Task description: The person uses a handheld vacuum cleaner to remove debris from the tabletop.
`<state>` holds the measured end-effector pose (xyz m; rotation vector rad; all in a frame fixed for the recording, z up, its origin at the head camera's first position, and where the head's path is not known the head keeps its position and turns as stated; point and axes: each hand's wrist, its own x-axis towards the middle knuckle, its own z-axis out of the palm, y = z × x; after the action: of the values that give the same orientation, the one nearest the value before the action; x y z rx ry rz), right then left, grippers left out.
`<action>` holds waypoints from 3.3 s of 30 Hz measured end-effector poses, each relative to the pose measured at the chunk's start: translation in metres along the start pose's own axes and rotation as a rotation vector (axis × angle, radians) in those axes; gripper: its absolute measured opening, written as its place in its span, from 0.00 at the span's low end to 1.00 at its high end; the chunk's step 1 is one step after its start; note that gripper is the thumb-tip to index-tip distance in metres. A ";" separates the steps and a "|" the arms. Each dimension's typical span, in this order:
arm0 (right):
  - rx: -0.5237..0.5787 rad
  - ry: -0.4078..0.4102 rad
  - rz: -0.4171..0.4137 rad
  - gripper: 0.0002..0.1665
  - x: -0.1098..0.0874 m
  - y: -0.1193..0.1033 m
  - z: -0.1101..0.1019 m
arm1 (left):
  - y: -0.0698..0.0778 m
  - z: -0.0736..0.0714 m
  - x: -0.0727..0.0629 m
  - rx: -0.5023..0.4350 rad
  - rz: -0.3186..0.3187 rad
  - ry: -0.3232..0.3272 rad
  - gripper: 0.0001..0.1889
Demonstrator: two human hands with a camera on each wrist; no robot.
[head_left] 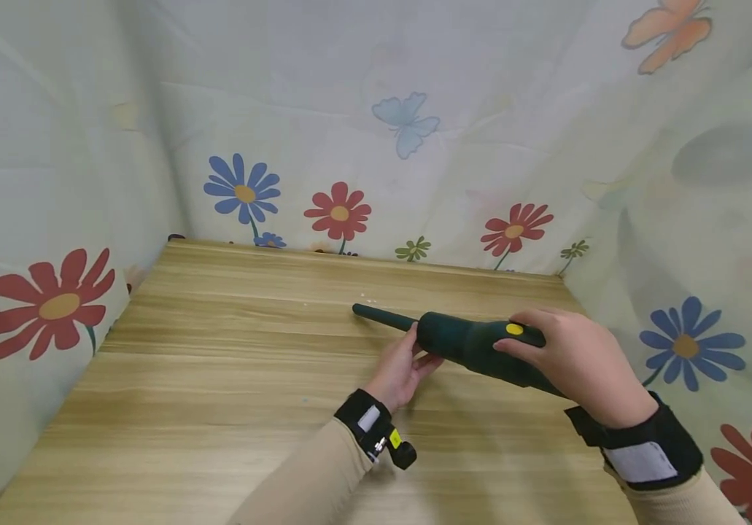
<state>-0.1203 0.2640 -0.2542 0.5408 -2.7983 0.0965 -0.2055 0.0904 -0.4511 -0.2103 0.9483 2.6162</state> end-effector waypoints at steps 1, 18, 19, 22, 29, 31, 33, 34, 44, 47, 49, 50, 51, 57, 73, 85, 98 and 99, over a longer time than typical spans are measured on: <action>-0.004 -0.003 0.004 0.22 -0.002 0.002 -0.002 | -0.003 0.002 0.000 0.003 -0.007 -0.007 0.21; -0.040 -0.030 0.041 0.25 -0.007 0.013 -0.002 | -0.021 0.009 0.016 -0.011 -0.061 -0.015 0.22; -0.038 -0.030 0.042 0.25 -0.006 0.013 0.000 | -0.019 0.009 0.016 -0.012 -0.065 -0.011 0.22; -0.031 -0.026 0.039 0.25 -0.003 0.014 0.004 | -0.016 0.007 0.017 -0.013 -0.067 -0.003 0.21; -0.030 -0.012 0.022 0.25 0.003 0.013 0.012 | -0.009 0.001 0.019 -0.018 -0.052 0.008 0.21; -0.027 -0.010 0.018 0.24 0.005 0.012 0.013 | -0.007 0.000 0.020 -0.018 -0.047 0.016 0.21; -0.024 -0.012 0.017 0.24 0.006 0.011 0.013 | -0.006 -0.001 0.020 -0.018 -0.044 0.022 0.22; -0.024 -0.014 0.017 0.24 0.006 0.010 0.013 | -0.006 -0.002 0.020 -0.016 -0.042 0.025 0.22; -0.050 -0.003 0.055 0.26 0.002 0.004 0.011 | -0.008 0.001 0.024 -0.028 -0.085 -0.006 0.21; -0.055 0.011 0.059 0.26 0.001 0.002 0.010 | -0.008 0.002 0.026 -0.031 -0.103 -0.021 0.21; -0.058 0.015 0.063 0.26 0.002 0.002 0.011 | -0.007 0.003 0.028 -0.035 -0.110 -0.023 0.21; -0.059 0.015 0.065 0.27 0.002 0.001 0.011 | -0.007 0.003 0.028 -0.035 -0.111 -0.024 0.21; -0.059 0.014 0.067 0.27 0.002 0.001 0.011 | -0.007 0.003 0.028 -0.037 -0.113 -0.023 0.21; -0.060 0.001 0.067 0.26 0.007 0.003 0.013 | -0.004 0.003 0.029 -0.046 -0.108 -0.006 0.21; -0.026 0.015 0.070 0.26 0.017 -0.005 0.027 | 0.008 -0.010 0.039 -0.041 -0.094 0.030 0.20; -0.014 0.002 0.050 0.24 0.018 0.004 0.027 | 0.011 -0.008 0.034 -0.055 -0.099 0.031 0.18; -0.002 -0.037 0.009 0.19 0.012 0.016 0.009 | -0.006 -0.001 0.027 -0.048 -0.073 0.018 0.19; -0.002 -0.038 0.008 0.18 0.012 0.016 0.010 | -0.007 -0.002 0.027 -0.046 -0.070 0.021 0.20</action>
<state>-0.1391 0.2730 -0.2601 0.5368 -2.8372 0.0852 -0.2285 0.1016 -0.4634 -0.2784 0.8723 2.5782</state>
